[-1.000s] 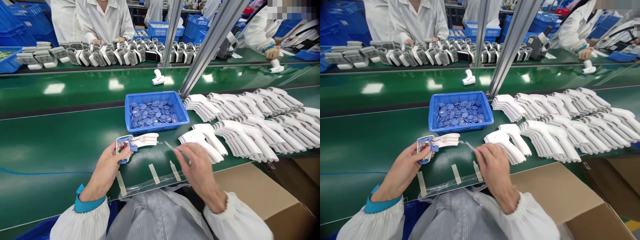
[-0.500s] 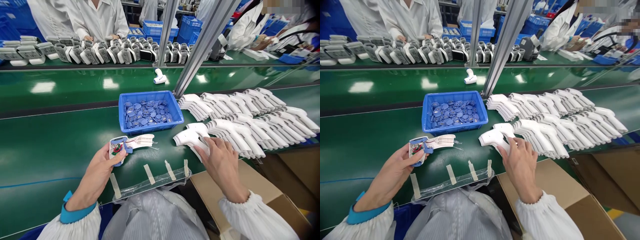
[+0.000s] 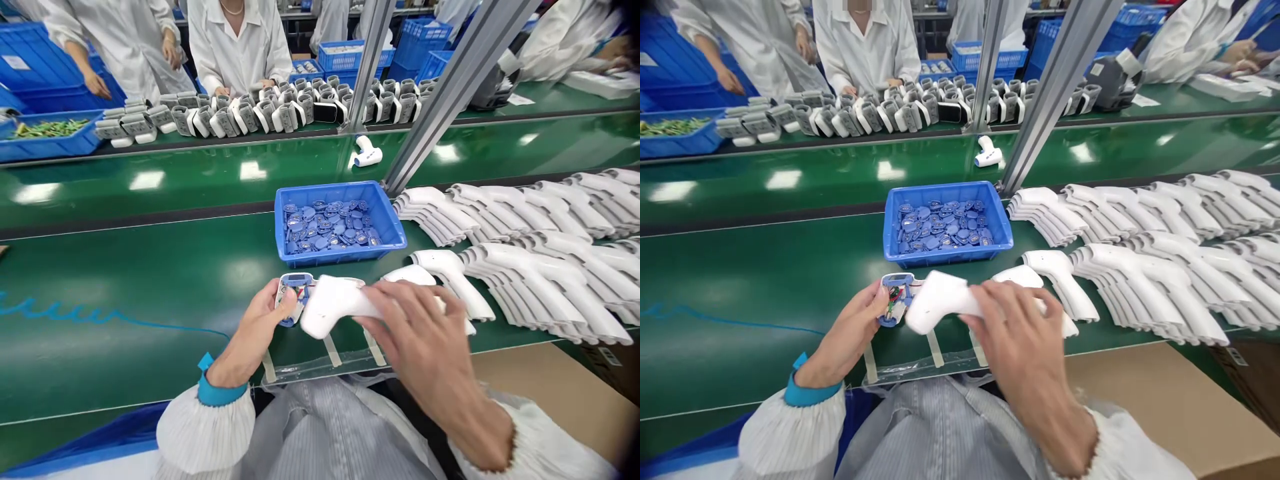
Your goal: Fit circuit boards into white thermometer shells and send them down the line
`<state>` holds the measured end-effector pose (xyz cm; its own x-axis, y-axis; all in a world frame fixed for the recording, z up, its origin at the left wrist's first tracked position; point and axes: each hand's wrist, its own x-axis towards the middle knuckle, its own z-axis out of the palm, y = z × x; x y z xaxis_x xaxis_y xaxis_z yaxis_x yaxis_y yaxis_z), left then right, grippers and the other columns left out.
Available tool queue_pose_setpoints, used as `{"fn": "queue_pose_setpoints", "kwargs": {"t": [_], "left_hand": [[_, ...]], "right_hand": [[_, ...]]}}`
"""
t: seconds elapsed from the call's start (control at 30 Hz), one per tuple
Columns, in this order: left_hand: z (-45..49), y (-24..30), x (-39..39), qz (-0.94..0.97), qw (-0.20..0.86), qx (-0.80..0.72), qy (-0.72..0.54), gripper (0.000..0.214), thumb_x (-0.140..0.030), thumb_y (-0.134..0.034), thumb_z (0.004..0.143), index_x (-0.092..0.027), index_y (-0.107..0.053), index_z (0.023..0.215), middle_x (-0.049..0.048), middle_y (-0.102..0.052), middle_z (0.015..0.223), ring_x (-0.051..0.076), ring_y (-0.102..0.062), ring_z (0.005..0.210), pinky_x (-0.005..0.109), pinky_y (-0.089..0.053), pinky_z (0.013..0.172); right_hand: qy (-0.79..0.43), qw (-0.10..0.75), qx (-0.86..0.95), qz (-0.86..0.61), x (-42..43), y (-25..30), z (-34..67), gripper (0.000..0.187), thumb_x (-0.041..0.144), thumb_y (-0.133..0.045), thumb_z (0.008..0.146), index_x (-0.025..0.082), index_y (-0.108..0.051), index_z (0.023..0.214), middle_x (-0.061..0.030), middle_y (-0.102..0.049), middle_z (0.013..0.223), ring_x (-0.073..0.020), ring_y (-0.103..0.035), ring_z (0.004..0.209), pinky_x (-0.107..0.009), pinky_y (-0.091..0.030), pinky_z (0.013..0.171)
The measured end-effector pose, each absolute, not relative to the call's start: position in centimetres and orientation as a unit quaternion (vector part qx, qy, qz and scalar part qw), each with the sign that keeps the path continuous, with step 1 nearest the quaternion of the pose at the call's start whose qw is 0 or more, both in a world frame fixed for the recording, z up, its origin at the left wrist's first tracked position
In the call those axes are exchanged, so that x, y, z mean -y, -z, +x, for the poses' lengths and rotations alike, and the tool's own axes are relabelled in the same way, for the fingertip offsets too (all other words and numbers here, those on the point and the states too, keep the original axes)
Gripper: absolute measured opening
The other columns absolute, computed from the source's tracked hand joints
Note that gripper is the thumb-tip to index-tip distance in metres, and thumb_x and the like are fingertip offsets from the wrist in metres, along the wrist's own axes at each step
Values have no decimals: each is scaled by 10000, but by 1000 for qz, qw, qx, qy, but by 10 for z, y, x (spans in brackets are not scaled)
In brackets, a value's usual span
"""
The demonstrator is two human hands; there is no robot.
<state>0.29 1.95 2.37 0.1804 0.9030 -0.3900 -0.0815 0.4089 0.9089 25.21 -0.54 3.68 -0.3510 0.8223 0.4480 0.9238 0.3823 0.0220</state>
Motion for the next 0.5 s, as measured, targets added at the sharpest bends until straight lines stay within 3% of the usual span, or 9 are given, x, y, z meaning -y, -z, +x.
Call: {"fn": "queue_pose_setpoints", "kwargs": {"t": [0.1, 0.17, 0.3, 0.4, 0.5], "left_hand": [[3, -20, -17, 430, 642, -518, -366, 545, -563, -655, 875, -156, -608, 1234, 109, -666, 1165, 247, -602, 1058, 309, -478, 858], [3, -13, -16, 458, 620, -527, -359, 495, -537, -680, 861, -133, -632, 1142, 96, -682, 1064, 227, -614, 944, 296, -481, 785], [3, -1, -12, 514, 583, -526, -346, 409, -472, -667, 885, -132, -646, 1111, 77, -690, 1020, 208, -607, 893, 297, -477, 773], [4, -2, -9, 546, 583, -506, -326, 422, -391, -712, 862, -190, -617, 1221, 58, -686, 1146, 220, -618, 1008, 308, -479, 867], [4, -5, -9, 581, 563, -508, -296, 428, -399, -729, 848, -215, -624, 1220, 40, -697, 1117, 211, -626, 960, 302, -478, 829]], "right_hand": [[98, 176, 843, -498, -2, -34, 216, 244, 302, -523, 1016, 250, -592, 1244, -61, -707, 1226, -249, -624, 1093, -461, -341, 976], [62, 161, 854, -490, -9, -29, 200, 306, 337, -533, 1010, 222, -574, 1290, -93, -679, 1285, -271, -605, 1144, -479, -344, 1004], [-126, 134, 843, -505, -23, -21, 193, 426, 383, -682, 910, 161, -596, 1264, -129, -714, 1187, -280, -669, 1009, -443, -475, 894], [-294, 137, 794, -515, -29, -23, 202, 326, 324, -699, 888, 230, -629, 1193, -45, -731, 1123, -225, -688, 942, -363, -516, 805], [-376, 150, 753, -519, -29, -30, 208, 189, 327, -693, 876, 248, -660, 1044, 5, -726, 981, -181, -666, 843, -306, -497, 723]]}}
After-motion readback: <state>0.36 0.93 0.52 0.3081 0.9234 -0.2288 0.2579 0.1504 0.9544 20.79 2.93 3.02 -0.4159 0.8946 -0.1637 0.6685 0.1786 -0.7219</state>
